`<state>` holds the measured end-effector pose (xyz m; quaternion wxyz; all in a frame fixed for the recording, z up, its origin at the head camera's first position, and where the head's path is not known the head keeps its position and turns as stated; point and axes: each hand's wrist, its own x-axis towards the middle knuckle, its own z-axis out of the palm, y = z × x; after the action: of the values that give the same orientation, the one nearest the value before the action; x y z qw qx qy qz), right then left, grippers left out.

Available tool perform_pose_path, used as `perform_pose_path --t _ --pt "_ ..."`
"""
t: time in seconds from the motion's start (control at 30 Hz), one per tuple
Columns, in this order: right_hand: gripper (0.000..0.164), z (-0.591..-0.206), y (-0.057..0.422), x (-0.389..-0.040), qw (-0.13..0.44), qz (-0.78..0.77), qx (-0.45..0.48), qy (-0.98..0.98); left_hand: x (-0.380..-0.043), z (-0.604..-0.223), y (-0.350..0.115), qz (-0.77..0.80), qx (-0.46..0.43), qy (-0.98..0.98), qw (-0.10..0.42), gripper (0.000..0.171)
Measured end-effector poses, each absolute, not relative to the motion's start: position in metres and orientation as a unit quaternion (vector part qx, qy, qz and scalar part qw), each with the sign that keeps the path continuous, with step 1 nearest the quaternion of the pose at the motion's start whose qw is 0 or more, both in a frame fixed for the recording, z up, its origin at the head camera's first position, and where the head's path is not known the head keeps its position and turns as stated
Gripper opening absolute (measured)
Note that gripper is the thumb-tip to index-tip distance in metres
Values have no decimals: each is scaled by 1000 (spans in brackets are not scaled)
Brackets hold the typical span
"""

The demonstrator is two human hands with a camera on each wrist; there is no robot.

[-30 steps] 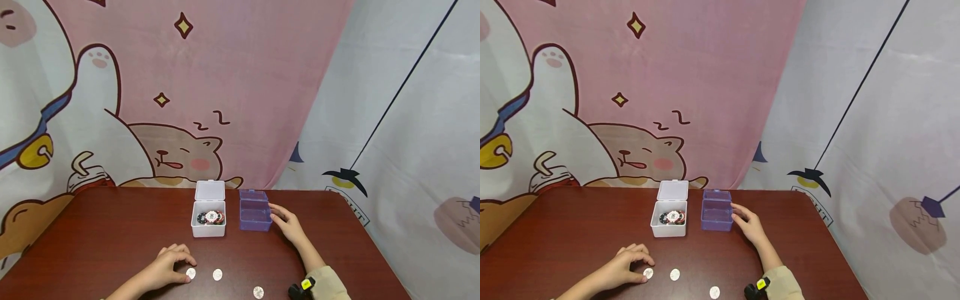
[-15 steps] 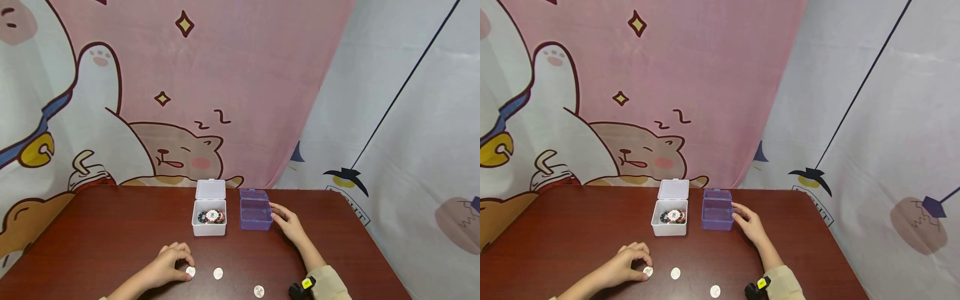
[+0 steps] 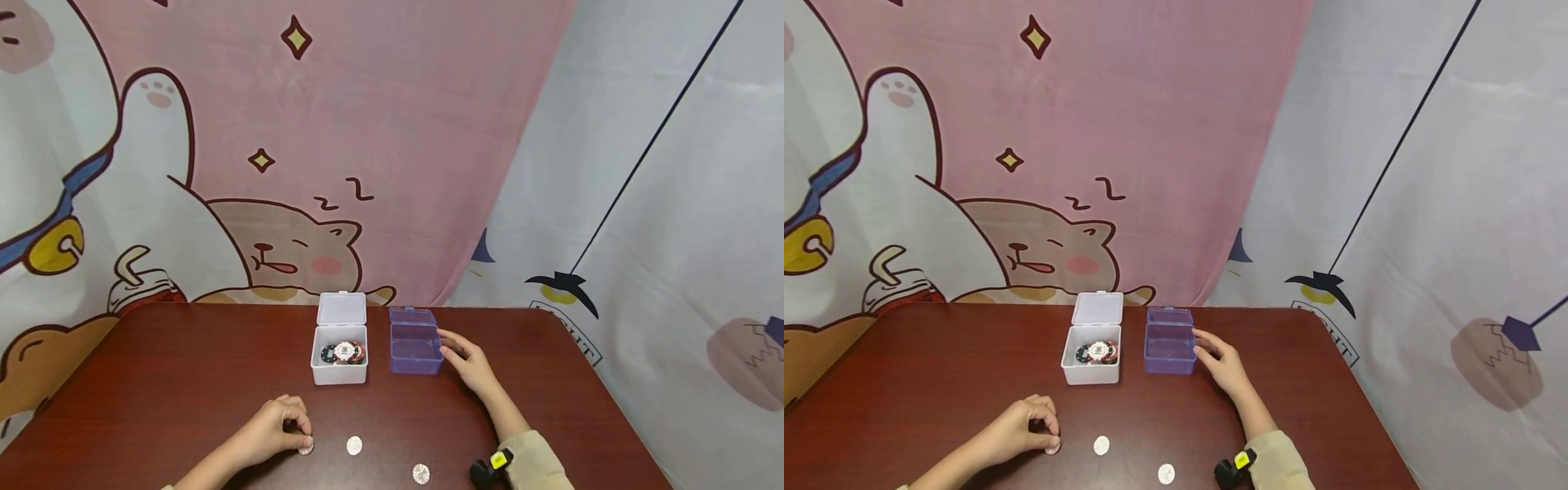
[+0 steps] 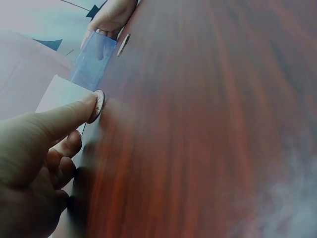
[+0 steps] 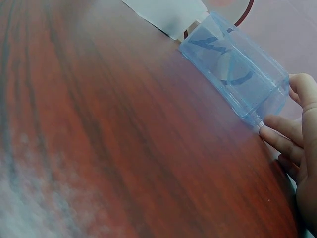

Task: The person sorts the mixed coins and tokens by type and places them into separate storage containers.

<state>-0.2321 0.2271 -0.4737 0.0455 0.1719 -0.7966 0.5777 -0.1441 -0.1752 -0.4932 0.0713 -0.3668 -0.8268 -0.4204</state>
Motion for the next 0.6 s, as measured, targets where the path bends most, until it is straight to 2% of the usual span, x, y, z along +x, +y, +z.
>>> perform_pose_path --t 0.3,0.6 --pt "38 -474 228 -233 50 576 173 -798 -145 -492 -173 -475 -339 -810 49 16" --pt "38 -474 226 -232 55 576 175 -796 -142 -492 -158 -532 -315 -784 50 15"
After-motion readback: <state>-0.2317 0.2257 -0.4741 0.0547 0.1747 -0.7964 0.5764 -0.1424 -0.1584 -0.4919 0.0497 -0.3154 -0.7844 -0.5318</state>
